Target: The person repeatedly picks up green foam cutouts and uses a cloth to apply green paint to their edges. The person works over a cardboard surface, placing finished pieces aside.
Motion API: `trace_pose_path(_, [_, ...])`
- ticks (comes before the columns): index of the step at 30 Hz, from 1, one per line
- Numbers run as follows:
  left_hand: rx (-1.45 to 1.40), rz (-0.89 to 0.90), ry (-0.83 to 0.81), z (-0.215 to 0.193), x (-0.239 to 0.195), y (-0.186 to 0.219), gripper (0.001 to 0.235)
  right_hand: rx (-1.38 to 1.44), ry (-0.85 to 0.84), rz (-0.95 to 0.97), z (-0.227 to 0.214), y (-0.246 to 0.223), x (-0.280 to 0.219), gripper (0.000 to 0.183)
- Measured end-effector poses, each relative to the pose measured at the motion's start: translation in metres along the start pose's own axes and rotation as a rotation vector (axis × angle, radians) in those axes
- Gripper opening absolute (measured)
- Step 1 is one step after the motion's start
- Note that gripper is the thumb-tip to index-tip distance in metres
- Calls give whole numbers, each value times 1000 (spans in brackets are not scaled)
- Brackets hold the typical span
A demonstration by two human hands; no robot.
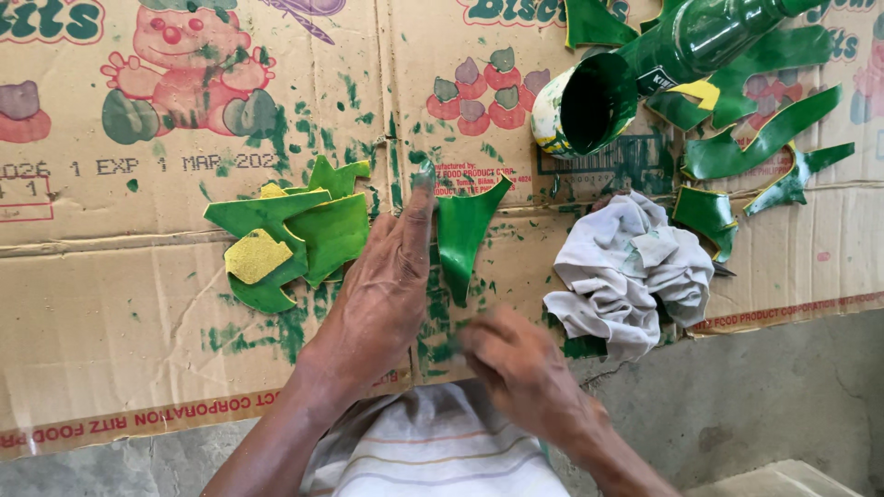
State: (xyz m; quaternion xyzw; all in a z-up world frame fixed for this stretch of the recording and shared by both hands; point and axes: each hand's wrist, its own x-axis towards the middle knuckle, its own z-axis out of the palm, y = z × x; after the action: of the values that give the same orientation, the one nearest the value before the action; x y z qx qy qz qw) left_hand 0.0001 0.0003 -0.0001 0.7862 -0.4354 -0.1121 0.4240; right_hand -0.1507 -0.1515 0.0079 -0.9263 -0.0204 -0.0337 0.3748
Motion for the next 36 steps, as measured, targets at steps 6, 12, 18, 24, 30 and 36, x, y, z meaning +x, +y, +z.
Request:
trace_pose_path(6, [-29,-210,-38,1,3,4,91,8,114,137,-32,6,-10,16])
trace_pose_path(12, [29,-271,28,18,1,26,105,-98,402,224,-38,5,22,14])
trace_pose_path(18, [73,-185,154,26,-1,23,92,-68,404,213,-16,8,56,15])
trace_pose_path(24, [48,-274,110,24,-1,23,94,-124,409,220,-6,25,96,12])
trace_pose_path(30, [13,-259,131,19,-11,22,93,-286,551,251,-23,29,89,12])
trace_pose_path(36, [92,-174,173,26,-8,17,81,-192,525,221,-26,5,59,14])
